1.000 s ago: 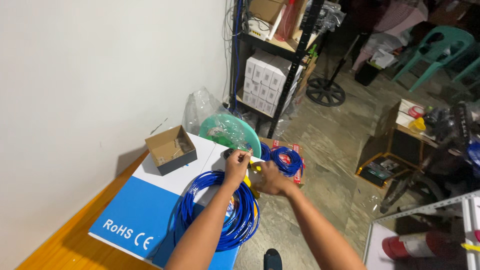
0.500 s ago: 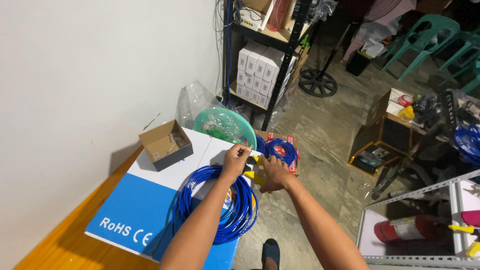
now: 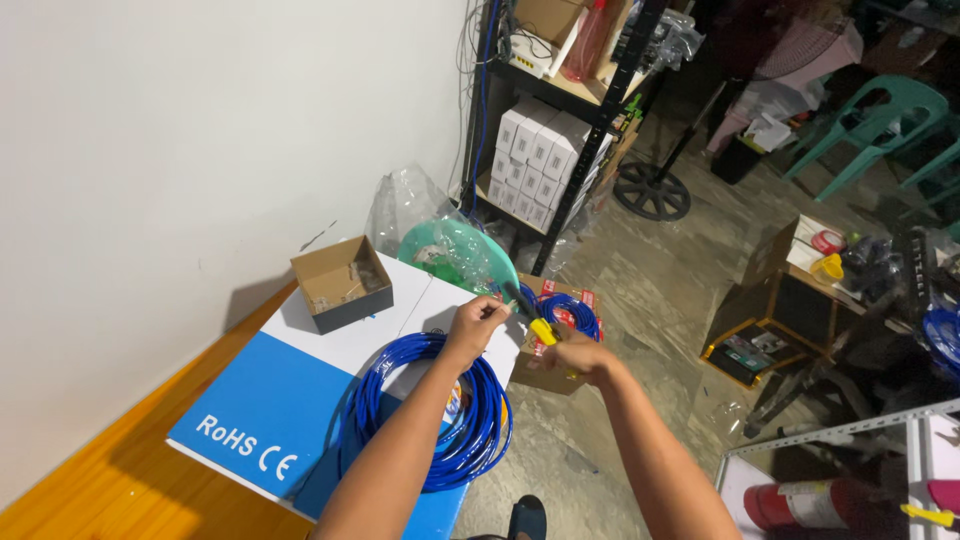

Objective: The person works at a bench with a coiled blue cable, using a yellow-handled stripping tool to cut and strip the insulation from the cable end, pulling off small pieces of removed insulation and setting them aside. They reposition the cable and repeat the stripping action on the cable end throughout the clip.

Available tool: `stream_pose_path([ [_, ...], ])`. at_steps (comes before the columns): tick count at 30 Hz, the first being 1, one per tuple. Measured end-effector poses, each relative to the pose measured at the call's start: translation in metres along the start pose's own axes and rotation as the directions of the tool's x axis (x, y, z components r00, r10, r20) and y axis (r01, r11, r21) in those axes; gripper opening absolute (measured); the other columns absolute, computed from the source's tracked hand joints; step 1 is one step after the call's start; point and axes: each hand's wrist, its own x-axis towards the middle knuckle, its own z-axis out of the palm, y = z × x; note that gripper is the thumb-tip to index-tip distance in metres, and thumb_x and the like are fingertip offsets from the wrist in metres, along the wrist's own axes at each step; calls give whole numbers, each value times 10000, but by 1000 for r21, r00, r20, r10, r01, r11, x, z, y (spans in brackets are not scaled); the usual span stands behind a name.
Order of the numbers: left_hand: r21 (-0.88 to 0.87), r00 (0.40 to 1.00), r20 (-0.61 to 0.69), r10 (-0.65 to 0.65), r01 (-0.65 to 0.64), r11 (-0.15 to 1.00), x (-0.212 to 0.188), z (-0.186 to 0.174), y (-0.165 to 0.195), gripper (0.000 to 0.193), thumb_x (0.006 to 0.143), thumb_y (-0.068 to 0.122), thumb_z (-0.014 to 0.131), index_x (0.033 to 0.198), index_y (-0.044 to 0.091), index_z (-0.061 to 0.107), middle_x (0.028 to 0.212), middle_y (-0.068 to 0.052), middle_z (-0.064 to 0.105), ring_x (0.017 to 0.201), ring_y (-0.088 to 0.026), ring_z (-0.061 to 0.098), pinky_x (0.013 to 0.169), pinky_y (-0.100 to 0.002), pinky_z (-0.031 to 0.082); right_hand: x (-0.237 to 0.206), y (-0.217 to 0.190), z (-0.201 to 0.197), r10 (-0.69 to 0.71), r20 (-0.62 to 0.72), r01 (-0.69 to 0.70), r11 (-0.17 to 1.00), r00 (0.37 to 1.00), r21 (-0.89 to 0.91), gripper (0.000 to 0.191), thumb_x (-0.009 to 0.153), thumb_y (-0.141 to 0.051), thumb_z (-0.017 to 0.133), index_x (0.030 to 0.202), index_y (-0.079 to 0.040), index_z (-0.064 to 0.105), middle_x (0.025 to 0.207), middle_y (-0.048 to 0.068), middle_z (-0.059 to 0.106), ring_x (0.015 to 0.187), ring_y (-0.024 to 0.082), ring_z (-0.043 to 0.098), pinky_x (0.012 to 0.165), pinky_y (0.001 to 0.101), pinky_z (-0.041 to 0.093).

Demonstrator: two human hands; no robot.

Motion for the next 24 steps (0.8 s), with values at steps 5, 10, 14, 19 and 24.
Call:
stream_pose_path([
  [5,37,997,28,69,-70,997,3,-1,-1,148,900,151,754,927,7,730,801,2,690,735,-49,596,659,-229,485,-3,-7,0,151,-43,-140,973,988,184,321,869,-230,675,1113,-21,662,903,112,734,792,198,726,661,350,510],
  [10,106,997,72,-11,3,994,3,-4,2,167,897,158,761,926,-4,739,784,-17,688,722,-71,582,647,-248,468,2,-2,8,-5,-54,25,924,999,382,238,900,-195,662,1000,19,680,851,125,694,700,249,718,676,411,604],
  [14,163,995,94,-42,26,986,4,-12,6,175,872,166,768,919,-1,751,808,-22,724,745,-70,632,682,-244,508,9,3,14,-1,-71,23,949,997,313,272,934,-223,638,1040,22,689,876,175,694,722,252,705,703,418,573],
  [19,235,990,136,-42,9,972,9,-18,1,170,856,160,766,920,2,770,812,-33,745,744,-76,657,695,-250,535,12,4,20,-55,72,31,954,996,298,367,854,-145,526,1118,28,713,1047,140,766,980,243,742,908,368,568],
  [24,311,988,151,-29,-20,950,13,-24,-4,176,860,167,773,909,-2,775,786,-38,735,730,-82,644,680,-263,528,14,2,26,-110,150,61,953,982,295,389,816,-112,541,1134,42,702,1121,159,743,1089,241,724,975,362,552],
])
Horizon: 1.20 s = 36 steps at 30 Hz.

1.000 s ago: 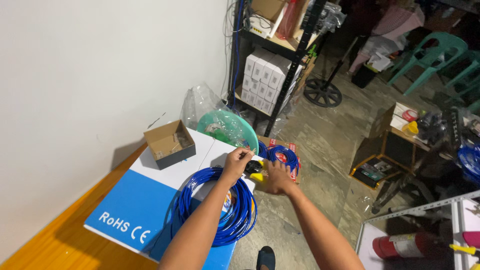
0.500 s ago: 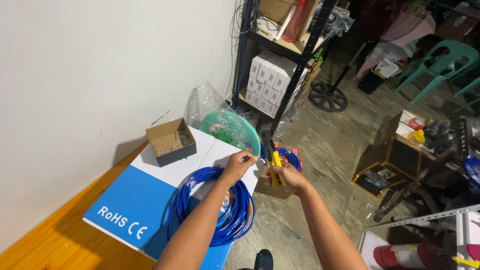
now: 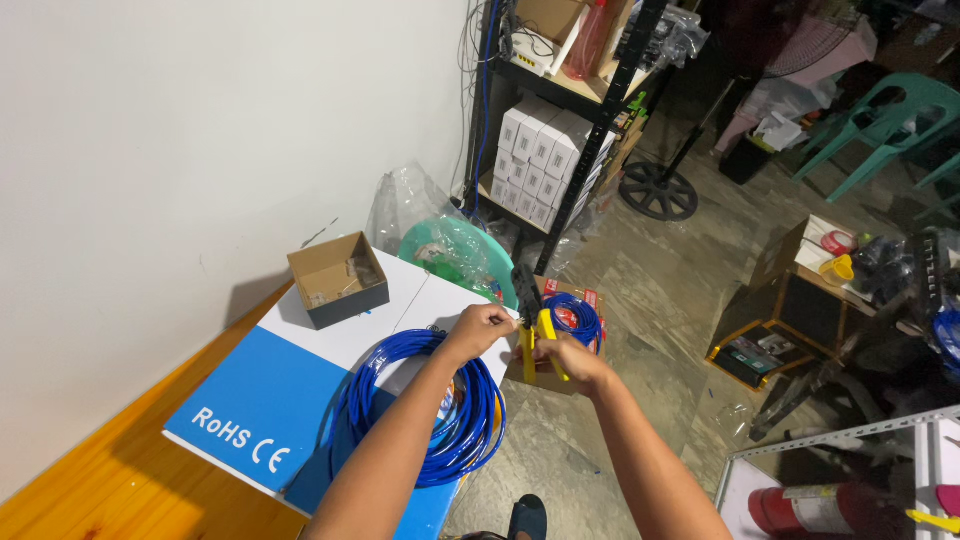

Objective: The person works at a bench with a coiled blue cable, using a yellow-handled stripping tool to cut and strip the insulation from the cable end, pulling off small pieces of removed insulation and setting them aside. They reposition the cable and repeat the stripping action on the cable end throughout the clip.

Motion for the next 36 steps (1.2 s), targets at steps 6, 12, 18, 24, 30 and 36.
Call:
stream_pose_path([
  [6,40,1000,-4,-24,24,999,1,-4,2,188,837,183,791,900,6,782,771,-37,745,723,-82,661,678,-261,534,3,-1,9,-19,10,19,999,1000,-49,405,804,-121,574,1153,48,689,1096,162,743,1043,248,719,947,358,569],
  [12,62,999,-36,-21,24,998,2,-3,5,188,816,183,790,876,6,782,722,-31,714,674,-77,623,621,-265,499,5,-2,12,-18,-25,17,999,1000,-51,406,796,-94,580,1153,65,687,1092,146,761,1033,240,733,942,351,568],
  [18,54,998,-38,-45,47,997,-1,-9,10,177,799,173,787,851,4,776,681,-14,685,631,-66,591,580,-261,474,9,2,21,-63,-57,67,995,996,68,398,782,-59,575,1151,63,664,1074,157,755,1003,257,753,925,364,586],
  [24,51,997,-58,-57,60,997,-4,-12,14,178,785,178,793,839,8,778,671,-12,683,621,-69,592,574,-262,475,10,3,31,-104,-75,105,994,992,13,252,834,-62,593,1025,71,690,948,159,732,858,244,716,820,382,580],
  [30,56,996,-56,-73,77,995,-6,-14,16,176,787,180,789,841,12,778,676,-11,674,623,-71,588,575,-264,474,9,1,33,-87,-98,92,995,991,41,230,831,-73,603,1001,49,698,927,139,738,842,231,723,806,357,600],
  [36,52,996,-52,-67,70,996,-9,-16,19,179,784,180,783,847,13,781,678,-8,678,626,-72,593,577,-265,474,8,0,36,-69,-125,70,998,990,4,216,838,-81,613,996,38,699,896,141,732,807,231,717,737,363,584],
])
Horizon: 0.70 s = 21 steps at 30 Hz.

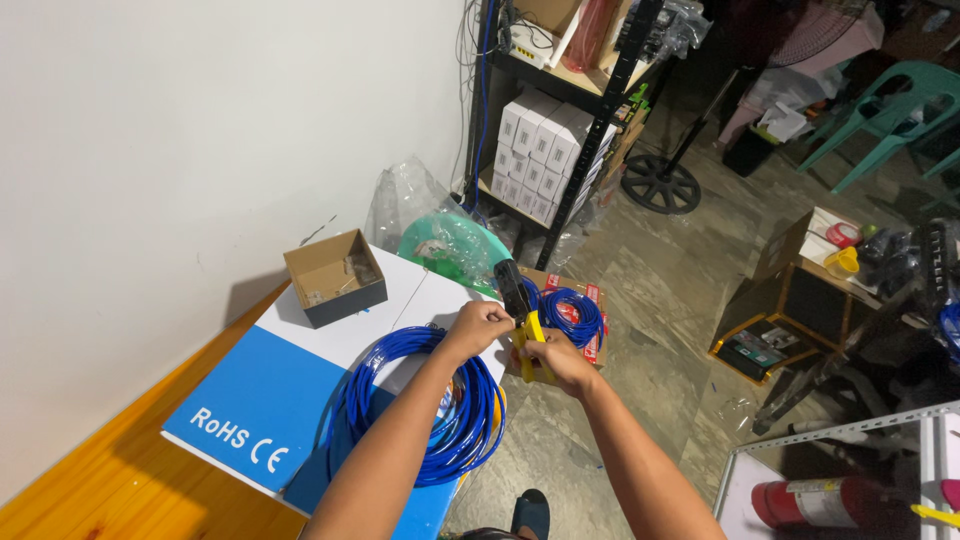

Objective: The person works at a bench with a coiled blue cable, using a yellow-handled stripping tool to cut and strip the insulation from the cable end, pulling off small pieces of removed insulation and setting them aside. They reposition the cable and repeat the stripping action on the cable end throughout the clip.

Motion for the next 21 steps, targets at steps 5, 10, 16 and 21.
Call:
stream_pose_path([
  [5,0,1000,-5,-4,4,1000,-1,-1,0,176,782,177,779,848,13,780,682,-8,676,628,-72,593,575,-264,476,2,3,2,-20,10,20,1000,1000,16,200,835,-80,606,981,27,691,869,124,719,772,218,702,701,364,571],
  [10,10,1000,-11,14,-14,1000,-1,-2,-1,181,782,180,781,844,10,780,679,-16,686,627,-71,605,577,-259,483,6,9,1,-43,-2,43,999,999,4,187,847,-81,615,978,29,691,850,115,710,753,209,695,692,352,561],
  [16,-19,1000,-4,17,-17,1000,-2,-4,-3,185,794,182,785,857,8,781,696,-24,695,638,-73,607,582,-257,483,9,14,2,-41,-28,41,999,999,3,175,857,-92,640,970,30,695,834,114,709,733,207,691,683,350,556],
  [21,-65,999,29,38,-36,997,-1,-9,-4,180,821,182,749,873,14,790,729,-24,735,664,-69,654,616,-239,514,8,10,6,-52,-29,51,998,998,-27,183,879,-103,649,989,35,698,828,115,701,724,201,682,679,341,547],
])
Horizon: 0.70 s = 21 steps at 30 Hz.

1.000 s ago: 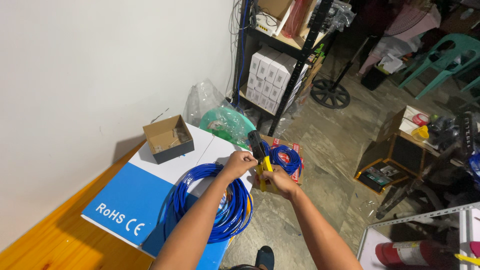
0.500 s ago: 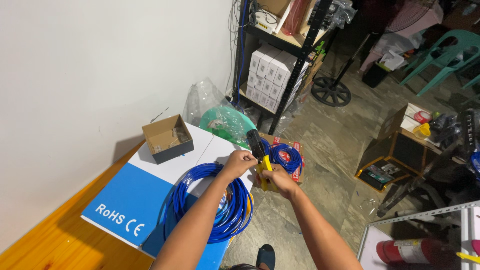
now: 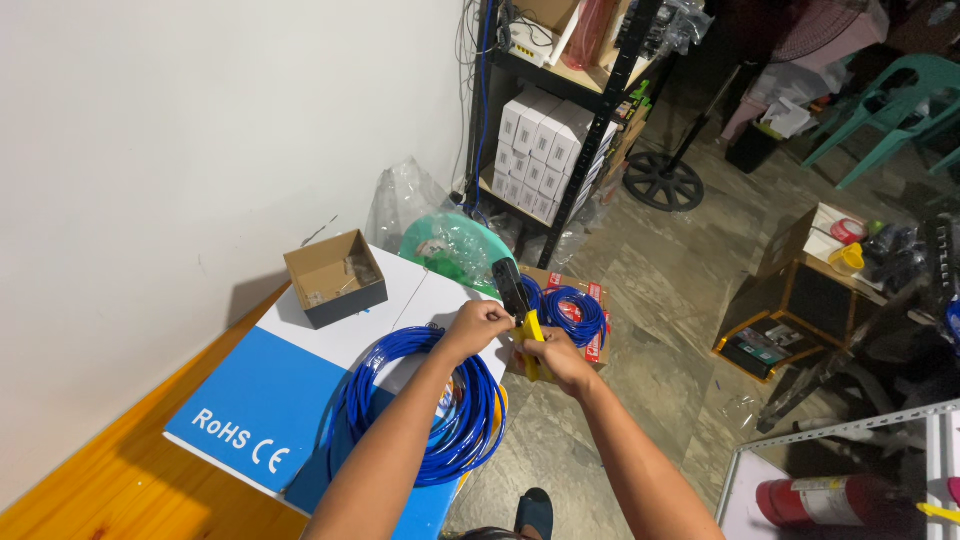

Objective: The person works at a bench with a coiled blue cable, using a yellow-handled stripping tool to cut and strip the insulation from the cable end, pulling off small pieces of removed insulation and setting them aside. They reposition the cable and repeat the stripping action on the cable end throughout the clip.

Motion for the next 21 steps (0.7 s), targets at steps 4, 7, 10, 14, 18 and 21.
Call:
stream_pose_path([
  [4,-225,975,54,-217,223,948,1,-5,-1,269,893,235,620,880,24,786,752,-30,758,577,-105,539,520,-273,395,-2,-3,2,8,-3,-8,999,1000,52,285,878,-95,628,1145,-39,710,836,77,674,715,178,655,679,328,544],
  [7,-131,985,30,-171,173,976,7,0,0,266,896,223,677,884,-12,801,710,-78,698,579,-133,522,529,-303,388,1,-3,-1,-9,-11,9,999,1000,36,337,881,-85,626,1203,-40,713,841,71,675,720,171,655,684,321,546],
  [10,-3,999,-15,-34,34,999,10,3,0,253,866,224,690,856,-4,799,724,-52,753,671,-90,677,627,-254,515,3,-1,-4,-16,-45,17,1000,999,18,322,877,-81,639,1182,-12,714,838,75,689,716,175,666,677,326,547],
  [14,79,1000,-24,-14,16,997,11,2,0,235,840,227,728,865,2,791,721,-64,748,670,-101,683,622,-263,517,6,5,-4,-43,-64,43,999,997,-8,237,868,-84,654,1081,-3,717,807,76,697,695,173,669,653,325,535],
  [18,72,1000,-1,-22,22,997,11,-1,-1,234,842,233,745,883,8,792,745,-70,753,687,-100,677,630,-266,514,9,8,-3,-81,-75,77,996,994,-54,124,874,-90,664,930,15,698,777,77,702,677,173,667,630,324,523],
  [21,84,999,14,-49,48,995,12,-2,-2,228,840,230,745,902,19,803,753,-65,758,690,-98,683,639,-263,520,9,10,-1,-73,-108,67,996,992,-58,102,863,-91,675,909,-4,702,762,70,700,667,168,663,624,319,517],
])
